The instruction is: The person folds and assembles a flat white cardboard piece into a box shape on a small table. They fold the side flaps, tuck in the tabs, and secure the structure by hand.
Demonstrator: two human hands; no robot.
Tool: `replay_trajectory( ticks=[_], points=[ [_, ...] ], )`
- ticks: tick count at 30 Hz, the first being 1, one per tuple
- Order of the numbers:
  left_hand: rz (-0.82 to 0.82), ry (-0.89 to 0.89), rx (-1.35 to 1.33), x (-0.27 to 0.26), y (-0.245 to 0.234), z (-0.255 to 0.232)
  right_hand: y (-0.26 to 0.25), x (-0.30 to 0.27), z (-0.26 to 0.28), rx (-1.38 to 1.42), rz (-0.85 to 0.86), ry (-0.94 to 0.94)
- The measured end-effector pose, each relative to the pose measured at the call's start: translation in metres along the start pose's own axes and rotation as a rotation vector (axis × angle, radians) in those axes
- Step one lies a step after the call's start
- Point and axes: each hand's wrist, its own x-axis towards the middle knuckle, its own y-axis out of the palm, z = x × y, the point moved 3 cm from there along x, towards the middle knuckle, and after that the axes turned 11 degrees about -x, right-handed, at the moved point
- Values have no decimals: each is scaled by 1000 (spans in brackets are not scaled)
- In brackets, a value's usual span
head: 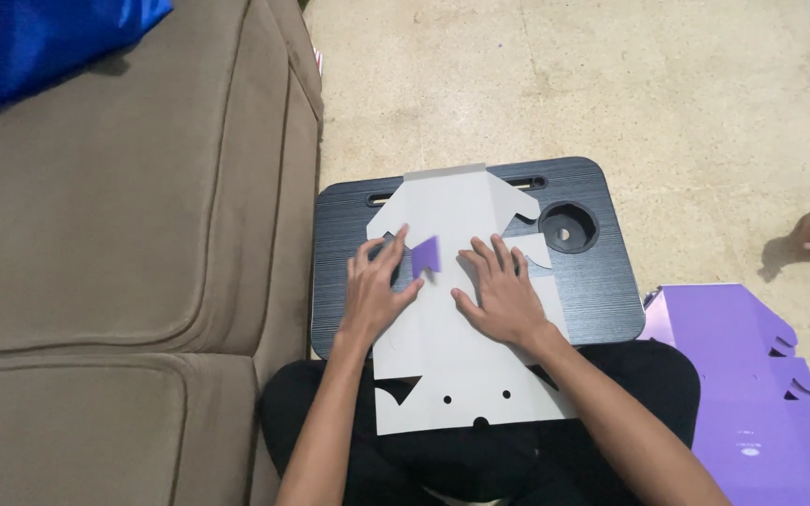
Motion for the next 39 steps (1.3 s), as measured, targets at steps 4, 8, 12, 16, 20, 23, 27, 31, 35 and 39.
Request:
replay_trajectory(
  ticks=[4, 8, 12, 16, 20, 23, 27, 31, 35, 39],
  points=[
    [-185, -119, -88, -8, 2, 10, -3, 4, 2, -46, 1, 15],
    [-185, -348, -67, -5, -8, 2, -4, 10, 1, -48, 3, 28],
    [-214, -91, 201, -8, -1, -31, -10, 16, -1, 20, -51, 58],
    [-35, 113, 171, -29, 65, -38, -6, 17, -23, 459, -256, 129],
    [212, 212, 49, -52, 85, -63, -5, -12, -64, 860, -491, 336],
    [381, 214, 28, -51, 78, -77, 6, -45, -93, 509, -378, 471],
    [527, 210, 77, -48, 80, -79, 35, -90, -105, 136, -157, 535],
    [507, 223, 105, -46, 89, -74, 35, -107, -85, 159, -140, 508],
    [491, 247, 139, -44, 93, -71, 14, -108, -69, 397, -75, 481],
    [487, 259, 139, -46, 92, -70, -18, -116, -55, 417, -100, 501]
  ],
)
